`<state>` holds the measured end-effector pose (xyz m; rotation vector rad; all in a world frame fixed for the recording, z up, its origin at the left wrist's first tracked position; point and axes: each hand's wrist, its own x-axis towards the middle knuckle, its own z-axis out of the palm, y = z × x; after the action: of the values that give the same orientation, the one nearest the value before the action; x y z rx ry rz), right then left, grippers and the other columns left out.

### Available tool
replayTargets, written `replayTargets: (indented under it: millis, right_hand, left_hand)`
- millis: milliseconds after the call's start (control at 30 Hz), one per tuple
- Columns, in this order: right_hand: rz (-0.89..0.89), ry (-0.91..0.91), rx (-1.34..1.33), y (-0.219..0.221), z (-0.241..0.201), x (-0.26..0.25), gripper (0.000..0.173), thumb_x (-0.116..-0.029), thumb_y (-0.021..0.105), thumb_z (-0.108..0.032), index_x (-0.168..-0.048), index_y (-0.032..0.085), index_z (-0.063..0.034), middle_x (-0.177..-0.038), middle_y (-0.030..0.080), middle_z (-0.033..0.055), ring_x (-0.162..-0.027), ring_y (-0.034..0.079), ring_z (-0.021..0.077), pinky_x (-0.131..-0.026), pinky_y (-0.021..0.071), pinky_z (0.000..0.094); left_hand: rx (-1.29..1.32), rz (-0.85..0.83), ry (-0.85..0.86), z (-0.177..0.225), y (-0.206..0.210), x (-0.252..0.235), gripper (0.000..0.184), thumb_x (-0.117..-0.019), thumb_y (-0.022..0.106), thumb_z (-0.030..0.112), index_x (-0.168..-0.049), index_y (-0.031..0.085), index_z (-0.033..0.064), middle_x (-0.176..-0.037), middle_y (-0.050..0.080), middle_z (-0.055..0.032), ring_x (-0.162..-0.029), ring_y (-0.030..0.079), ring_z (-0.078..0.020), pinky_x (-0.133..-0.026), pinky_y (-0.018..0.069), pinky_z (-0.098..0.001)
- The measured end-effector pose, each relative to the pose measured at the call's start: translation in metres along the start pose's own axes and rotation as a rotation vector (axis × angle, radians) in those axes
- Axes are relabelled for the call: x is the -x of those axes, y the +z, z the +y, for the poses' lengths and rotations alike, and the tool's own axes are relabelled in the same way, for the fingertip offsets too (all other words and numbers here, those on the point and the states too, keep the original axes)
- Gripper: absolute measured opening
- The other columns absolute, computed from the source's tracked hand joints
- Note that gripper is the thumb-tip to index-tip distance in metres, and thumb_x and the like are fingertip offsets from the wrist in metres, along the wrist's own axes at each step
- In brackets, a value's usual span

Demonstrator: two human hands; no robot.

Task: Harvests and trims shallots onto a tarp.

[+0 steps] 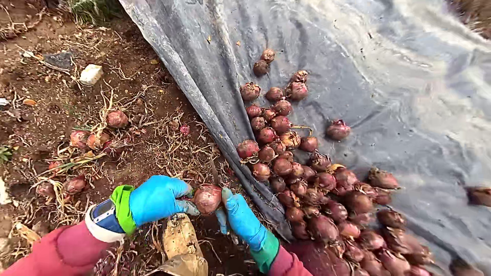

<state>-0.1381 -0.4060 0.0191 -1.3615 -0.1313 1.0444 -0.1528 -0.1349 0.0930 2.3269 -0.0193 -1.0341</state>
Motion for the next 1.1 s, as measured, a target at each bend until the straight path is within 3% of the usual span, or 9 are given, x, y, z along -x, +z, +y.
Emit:
replayTargets:
  millis: [167,267,400,500,633,733,833,967,1100]
  right_hand:
    - [0.085,0.014,0.016,-0.029,0.027,0.04,0.091,-0.0969,0.021,-0.08,-0.098,0.073,-0.0061,-0.057,0.058,0.0053,-0.044,0.056,0.0173,-0.044,0.0531,0.0365]
    - [0.015,0.069,0.194,-0.043,0.035,0.068,0.092,-0.0862,0.022,-0.092,-0.083,0.067,-0.0112,-0.061,0.061,0.0032,-0.049,0.061,0.0172,-0.048,0.0553,0.0383]
    - [0.389,-0.1,-0.041,-0.063,0.041,0.113,0.088,-0.0899,0.019,-0.087,-0.085,0.063,-0.0108,-0.053,0.056,0.0042,-0.04,0.055,0.0183,-0.038,0.0517,0.0367]
    - [0.566,-0.147,-0.301,-0.09,0.043,0.111,0.081,-0.0896,0.014,-0.087,-0.088,0.061,-0.0213,-0.054,0.057,-0.001,-0.043,0.057,0.0165,-0.042,0.0521,0.038]
    - [0.505,-0.017,-0.22,-0.093,0.06,0.091,0.07,-0.098,0.022,-0.078,-0.107,0.058,-0.0177,-0.065,0.062,-0.0015,-0.052,0.06,0.0167,-0.048,0.0553,0.04]
    - [0.401,0.152,-0.078,-0.045,0.044,0.05,0.074,-0.1001,0.01,-0.073,-0.103,0.061,-0.0191,-0.062,0.062,-0.004,-0.048,0.06,0.0134,-0.045,0.055,0.0351]
    - [0.235,0.26,0.124,-0.009,0.044,-0.004,0.091,-0.102,0.0,-0.066,-0.112,0.065,-0.0046,-0.062,0.062,0.0064,-0.047,0.06,0.021,-0.045,0.0564,0.0422]
    - [0.132,0.198,0.321,0.033,0.022,-0.074,0.088,-0.1046,0.006,-0.064,-0.109,0.069,-0.0034,-0.063,0.065,0.0083,-0.048,0.062,0.0224,-0.045,0.0571,0.0415]
    - [0.055,0.206,0.284,0.055,0.015,-0.105,0.095,-0.0997,0.006,-0.073,-0.106,0.069,-0.003,-0.062,0.065,0.0096,-0.047,0.062,0.0242,-0.044,0.0579,0.043]
  left_hand:
    - [-0.073,0.174,-0.041,0.031,0.001,-0.009,0.03,-0.09,0.074,0.058,-0.088,0.075,0.0277,-0.075,0.068,0.0095,-0.07,0.064,-0.0078,-0.068,0.0555,-0.0396]
    - [-0.257,-0.139,0.15,0.108,0.038,-0.03,0.037,-0.1014,0.056,0.053,-0.095,0.073,0.0201,-0.087,0.07,-0.0006,-0.084,0.069,-0.0203,-0.075,0.0556,-0.0511]
    - [-0.186,-0.136,0.23,0.141,0.057,-0.061,0.036,-0.1058,0.052,0.045,-0.101,0.072,0.0153,-0.097,0.072,-0.0067,-0.093,0.071,-0.0276,-0.077,0.0563,-0.0577]
    - [0.074,0.13,-0.07,0.058,0.037,-0.048,0.037,-0.1043,0.056,0.048,-0.114,0.075,0.0188,-0.105,0.075,-0.0056,-0.101,0.072,-0.0251,-0.088,0.0574,-0.0577]
    - [0.44,0.636,-0.633,-0.115,0.034,0.028,0.041,-0.1024,0.059,0.048,-0.121,0.074,0.0143,-0.108,0.076,-0.011,-0.102,0.073,-0.0276,-0.094,0.0564,-0.0583]
    - [0.748,1.122,-1.009,-0.246,0.043,0.076,0.046,-0.097,0.07,0.041,-0.132,0.066,0.0116,-0.109,0.074,-0.0161,-0.088,0.074,-0.0315,-0.081,0.0614,-0.057]
    - [0.834,1.14,-1.236,-0.336,0.073,0.085,0.067,-0.0849,0.082,0.031,-0.141,0.056,0.005,-0.121,0.07,-0.022,-0.106,0.072,-0.0374,-0.094,0.0583,-0.0596]
    - [0.842,0.957,-1.355,-0.351,0.089,0.062,0.071,-0.0783,0.086,0.05,-0.126,0.066,0.0008,-0.117,0.071,-0.0234,-0.11,0.069,-0.0394,-0.098,0.0534,-0.063]
    - [0.761,0.914,-0.988,-0.267,0.079,0.049,0.05,-0.0884,0.078,0.052,-0.113,0.072,0.0086,-0.103,0.073,-0.0149,-0.1,0.07,-0.0327,-0.091,0.055,-0.0616]
